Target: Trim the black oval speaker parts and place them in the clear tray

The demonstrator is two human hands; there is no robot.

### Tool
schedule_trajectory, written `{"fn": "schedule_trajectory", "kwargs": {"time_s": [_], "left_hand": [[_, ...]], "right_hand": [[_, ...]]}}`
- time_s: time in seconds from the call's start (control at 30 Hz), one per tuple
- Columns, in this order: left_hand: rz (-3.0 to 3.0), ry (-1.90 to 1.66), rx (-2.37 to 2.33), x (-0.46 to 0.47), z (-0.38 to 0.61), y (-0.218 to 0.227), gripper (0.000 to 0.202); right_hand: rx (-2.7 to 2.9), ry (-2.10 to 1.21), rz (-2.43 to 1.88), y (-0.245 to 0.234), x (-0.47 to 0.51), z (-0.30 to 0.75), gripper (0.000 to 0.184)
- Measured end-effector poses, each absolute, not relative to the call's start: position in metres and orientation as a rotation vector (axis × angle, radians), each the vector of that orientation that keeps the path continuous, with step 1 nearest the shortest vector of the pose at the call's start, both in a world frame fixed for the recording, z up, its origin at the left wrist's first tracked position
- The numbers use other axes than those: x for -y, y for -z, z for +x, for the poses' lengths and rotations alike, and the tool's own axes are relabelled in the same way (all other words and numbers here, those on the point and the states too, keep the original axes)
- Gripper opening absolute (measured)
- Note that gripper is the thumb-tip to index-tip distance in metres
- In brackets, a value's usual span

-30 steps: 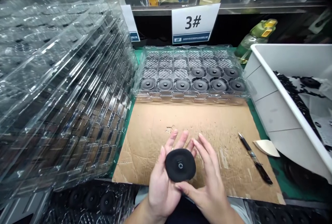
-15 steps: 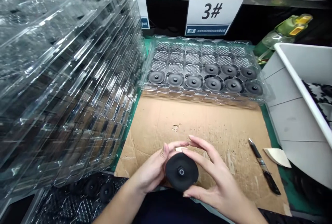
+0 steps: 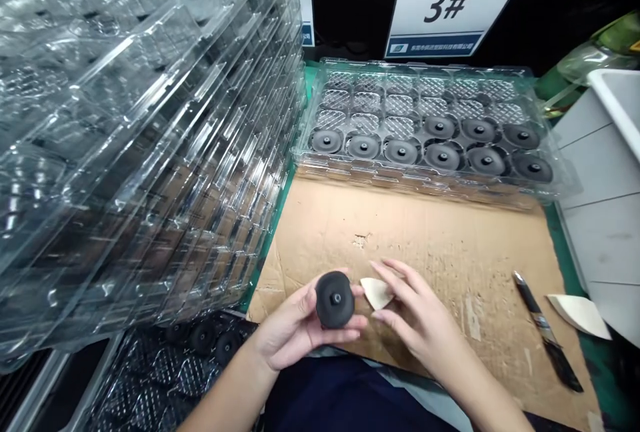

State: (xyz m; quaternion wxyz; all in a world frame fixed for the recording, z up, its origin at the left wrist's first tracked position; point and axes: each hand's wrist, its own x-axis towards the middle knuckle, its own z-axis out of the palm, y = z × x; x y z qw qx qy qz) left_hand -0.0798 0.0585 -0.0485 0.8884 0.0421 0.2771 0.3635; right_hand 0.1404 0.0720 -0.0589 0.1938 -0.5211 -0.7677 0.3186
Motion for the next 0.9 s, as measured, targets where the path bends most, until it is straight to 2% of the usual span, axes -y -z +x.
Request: {"fn": "schedule_trajectory", "kwargs": {"time_s": [0.1,0.23,0.37,0.53,0.63,0.7,0.83,0.9], "left_hand": [[0.001,-0.932,-0.684,-0.051,-0.081,0.049,0.050],[-0.071,-1.068,-0.799,-0.047,-0.076,0.042,0.061],[-0.021,-1.142,-0.818,-0.045,-0.069,0.031,0.051],[0.135,-1.189,-0.924,-0.046,-0.048,0.016,0.056],[0.196,-1.152,-0.941,-0.047,-0.026,0.005,0.059],[0.192,-1.074,-0.914,-0.046,-0.013,-0.002,0.049],[0.181,-1.035,-0.921,-0.044,0.002,-0.013,0.047],[0.216,-1.005,-0.896,-0.042,0.005,-0.015,0.037]], "right_hand": [[2.079,-0.712,-1.627,0.080,-0.067,0.135,0.038],[2.080,-0.671,-1.554,0.094,-0.057,0.122,0.033],[2.135,-0.723,-1.393,0.089,-0.058,0.118,0.031],[2.027,-0.741,-1.344,0.036,-0.075,0.120,0.018],[1.838,-0.685,-1.197,-0.009,-0.068,0.117,0.025],[1.832,-0.681,-1.053,-0.031,-0.058,0.117,0.028],[1.952,-0.793,-1.014,-0.045,-0.050,0.122,0.024],[1.915,-0.661,-1.069,-0.043,-0.051,0.125,0.022]]}}
